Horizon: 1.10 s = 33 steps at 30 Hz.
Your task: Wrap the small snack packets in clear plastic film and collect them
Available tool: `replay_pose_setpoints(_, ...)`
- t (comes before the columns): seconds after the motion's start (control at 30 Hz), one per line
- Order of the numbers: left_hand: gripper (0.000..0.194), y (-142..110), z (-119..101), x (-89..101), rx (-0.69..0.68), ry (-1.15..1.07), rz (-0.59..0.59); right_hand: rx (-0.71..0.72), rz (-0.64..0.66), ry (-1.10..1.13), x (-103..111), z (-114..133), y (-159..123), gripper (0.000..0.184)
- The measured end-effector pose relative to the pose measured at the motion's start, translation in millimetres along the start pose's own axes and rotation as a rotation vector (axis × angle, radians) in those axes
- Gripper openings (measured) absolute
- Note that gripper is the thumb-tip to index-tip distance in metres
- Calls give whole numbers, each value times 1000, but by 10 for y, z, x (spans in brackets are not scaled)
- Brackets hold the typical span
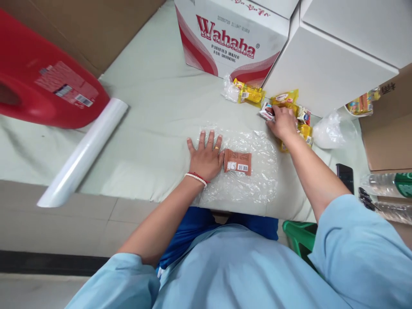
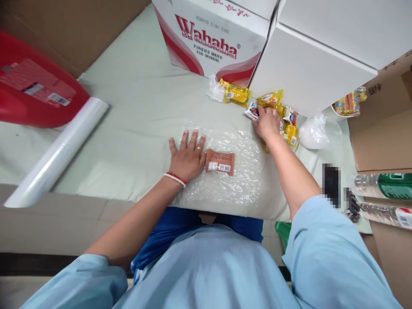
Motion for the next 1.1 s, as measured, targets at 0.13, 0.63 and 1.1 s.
replay_pose_setpoints(0.13,64,-1,-5,5,1,-2,-3,20,23,-20,78,6,-184,61)
replay_pose_setpoints(0.63,63,-8,14,-29,-12,5,-24,-110,42,48,374,-406,-207,63)
replay_pose_setpoints(1.1,63,-6,0,0,-4,2,-14,-229,-87,-96,490,-175,-101,38)
Point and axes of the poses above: each hand's wrist, its own y-axis towards the middle knuckle, its own x-axis out of the back of the hand, z = x × y, the point moved 6 cm from there along y, towards the middle knuckle, and after that the axes turned 13 degrees about -x, right-handed, at the moved point
